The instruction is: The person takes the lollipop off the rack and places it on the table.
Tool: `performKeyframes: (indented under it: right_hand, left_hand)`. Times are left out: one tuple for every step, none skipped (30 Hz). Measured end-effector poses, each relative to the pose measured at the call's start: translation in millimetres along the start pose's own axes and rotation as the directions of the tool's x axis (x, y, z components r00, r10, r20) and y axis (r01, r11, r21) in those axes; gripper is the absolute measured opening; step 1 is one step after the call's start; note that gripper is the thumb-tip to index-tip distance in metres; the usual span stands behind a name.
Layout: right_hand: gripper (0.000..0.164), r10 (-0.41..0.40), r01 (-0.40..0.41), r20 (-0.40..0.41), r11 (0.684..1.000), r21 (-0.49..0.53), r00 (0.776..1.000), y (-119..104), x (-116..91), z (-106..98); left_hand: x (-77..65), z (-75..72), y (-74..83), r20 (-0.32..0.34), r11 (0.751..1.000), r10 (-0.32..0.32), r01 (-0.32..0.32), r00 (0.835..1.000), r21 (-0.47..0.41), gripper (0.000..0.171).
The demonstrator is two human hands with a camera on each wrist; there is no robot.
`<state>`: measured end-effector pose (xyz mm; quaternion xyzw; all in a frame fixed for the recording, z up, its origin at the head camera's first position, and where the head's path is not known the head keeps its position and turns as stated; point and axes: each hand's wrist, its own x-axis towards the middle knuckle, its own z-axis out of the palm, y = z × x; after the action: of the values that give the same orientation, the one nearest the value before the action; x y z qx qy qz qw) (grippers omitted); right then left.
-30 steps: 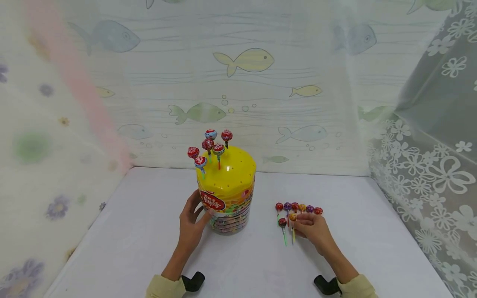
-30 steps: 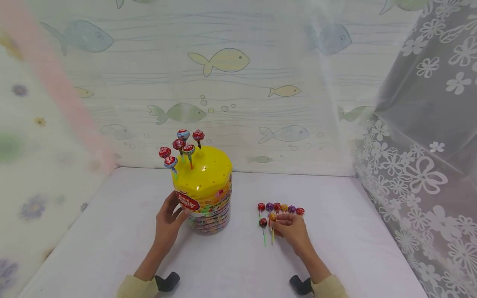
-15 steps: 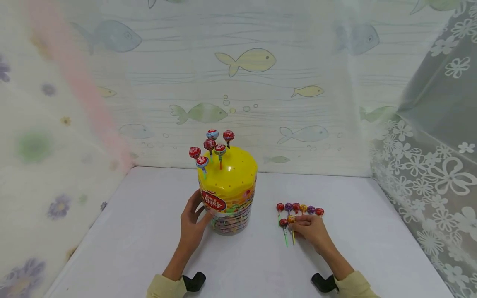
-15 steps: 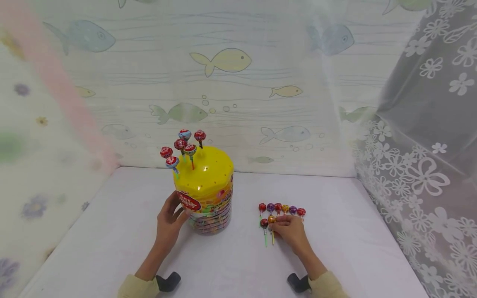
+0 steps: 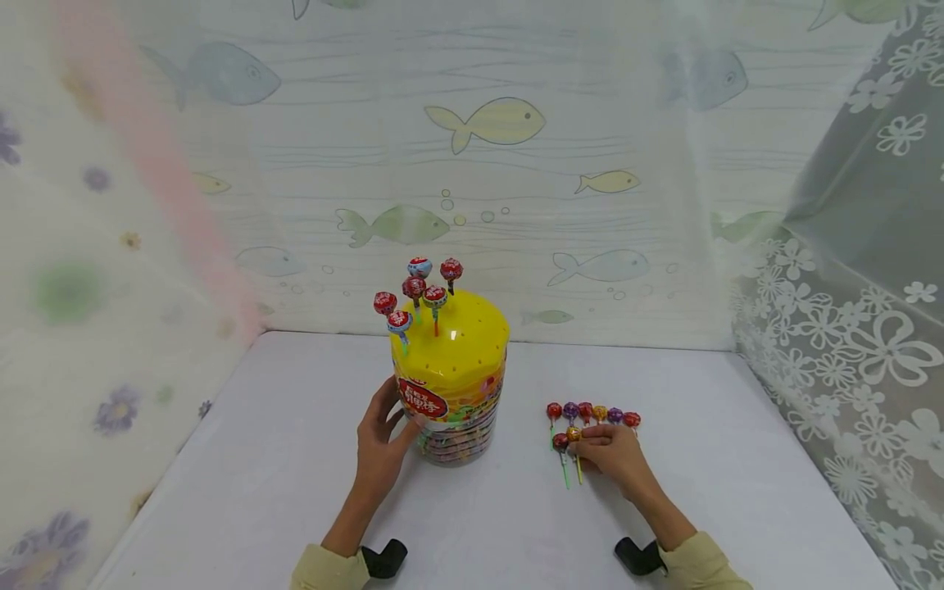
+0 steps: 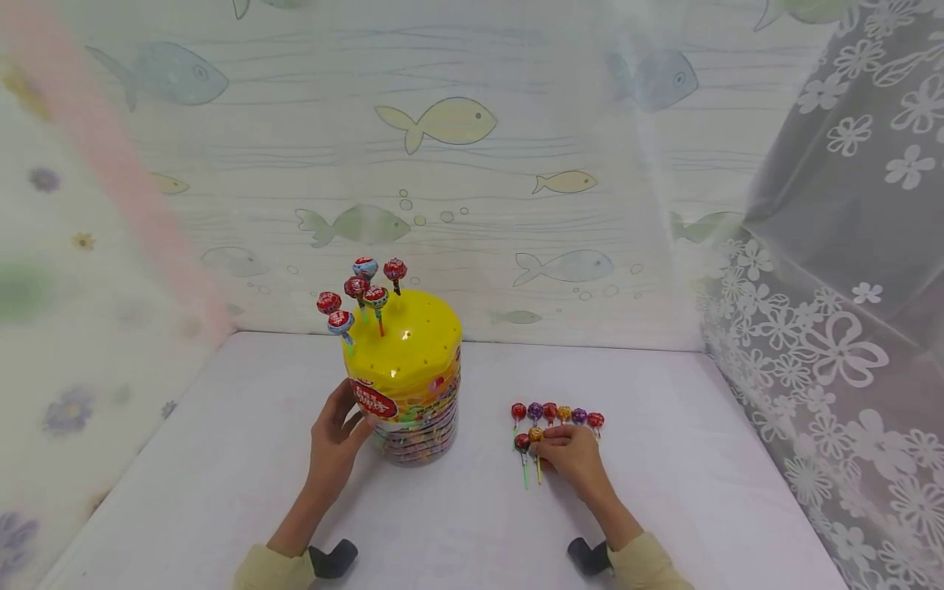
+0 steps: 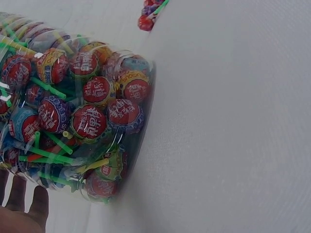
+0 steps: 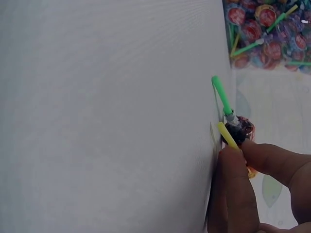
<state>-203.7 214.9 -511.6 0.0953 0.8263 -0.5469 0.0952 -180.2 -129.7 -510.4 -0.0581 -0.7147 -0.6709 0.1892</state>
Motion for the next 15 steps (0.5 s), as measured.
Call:
performKeyframes:
  right_hand:
    - [0.03,0.0,0.0,-0.002,1.0,-0.003,1.0,-0.1,-0.1,0.2]
    - [0.03,-0.002,0.002,-0.002,1.0,-0.007,1.0,-0.6,-0.5,0.2]
    - [0.03,-0.005,0.005,-0.002,1.0,-0.012,1.0,-0.8,-0.8,0.2]
    - [0.03,-0.006,0.006,-0.003,1.0,-0.017,1.0,-0.8,-1.2,0.2]
    - [0.03,-0.003,0.003,-0.006,1.0,-0.02,1.0,-0.6,-1.2,0.3]
    - [0.03,-0.005,0.005,-0.005,1.0,-0.025,1.0,-0.6,-1.6,0.2]
    - [0.03,-0.006,0.006,-0.004,0.999,-0.032,1.0,-0.5,-2.0,0.2]
    - [0.03,-0.008,0.008,-0.003,0.999,-0.04,1.0,-0.6,-2.5,0.1]
    - [0.03,-0.009,0.008,-0.002,0.999,-0.049,1.0,-0.5,-3.0,0.0]
    - [0.03,-0.009,0.009,-0.003,0.998,-0.058,1.0,-0.5,-3.4,-0.1]
    - [0.03,-0.011,0.011,-0.001,0.998,-0.065,1.0,-0.5,-3.7,-0.2]
    - [0.031,-0.013,0.013,-0.001,0.997,-0.071,1.0,-0.8,-4.1,-0.5]
    - [0.032,-0.013,0.013,0.0,0.997,-0.076,1.0,-1.2,-4.7,-0.9]
    - [0.033,-0.013,0.013,0.001,0.997,-0.08,1.0,-1.7,-5.2,-1.4]
    - [0.034,-0.011,0.011,0.002,0.996,-0.085,1.0,-2.5,-6.0,-2.2]
  left_hand:
    - [0.1,0.0,-0.2,-0.001,1.0,0.001,-0.001,1.0,0.0,0.071]
    - [0.2,0.1,-0.5,-0.001,1.0,0.003,-0.003,1.0,-0.001,0.07]
    - [0.1,0.0,-0.7,-0.001,1.0,0.008,-0.008,1.0,0.003,0.07]
    - [0.1,0.0,-0.7,-0.001,1.0,0.01,-0.01,1.0,0.004,0.07]
    - [0.0,0.0,-1.0,0.0,1.0,0.014,-0.014,1.0,0.006,0.069]
    - [0.1,-0.2,-1.5,0.0,1.0,0.013,-0.013,1.0,0.005,0.069]
    - [0.0,-0.3,-1.7,-0.001,1.0,0.011,-0.011,1.0,0.001,0.069]
    - [0.0,-0.4,-1.9,0.001,1.0,0.012,-0.012,1.0,0.003,0.069]
    - [-0.1,-0.4,-2.0,0.002,1.0,0.01,-0.01,1.0,0.001,0.069]
    - [0.0,-0.4,-2.2,0.001,1.0,0.006,-0.006,1.0,-0.003,0.07]
    - [0.1,-0.5,-2.5,-0.001,1.0,0.003,-0.003,1.0,-0.007,0.07]
    - [0.2,-0.5,-2.6,-0.001,1.0,-0.001,0.001,1.0,-0.011,0.07]
    - [0.2,-0.4,-2.4,-0.002,1.0,-0.003,0.003,1.0,-0.013,0.07]
    - [0.2,-0.4,-2.1,-0.002,1.0,-0.004,0.004,1.0,-0.014,0.07]
    - [0.3,-0.2,-1.9,-0.003,1.0,-0.007,0.007,1.0,-0.017,0.07]
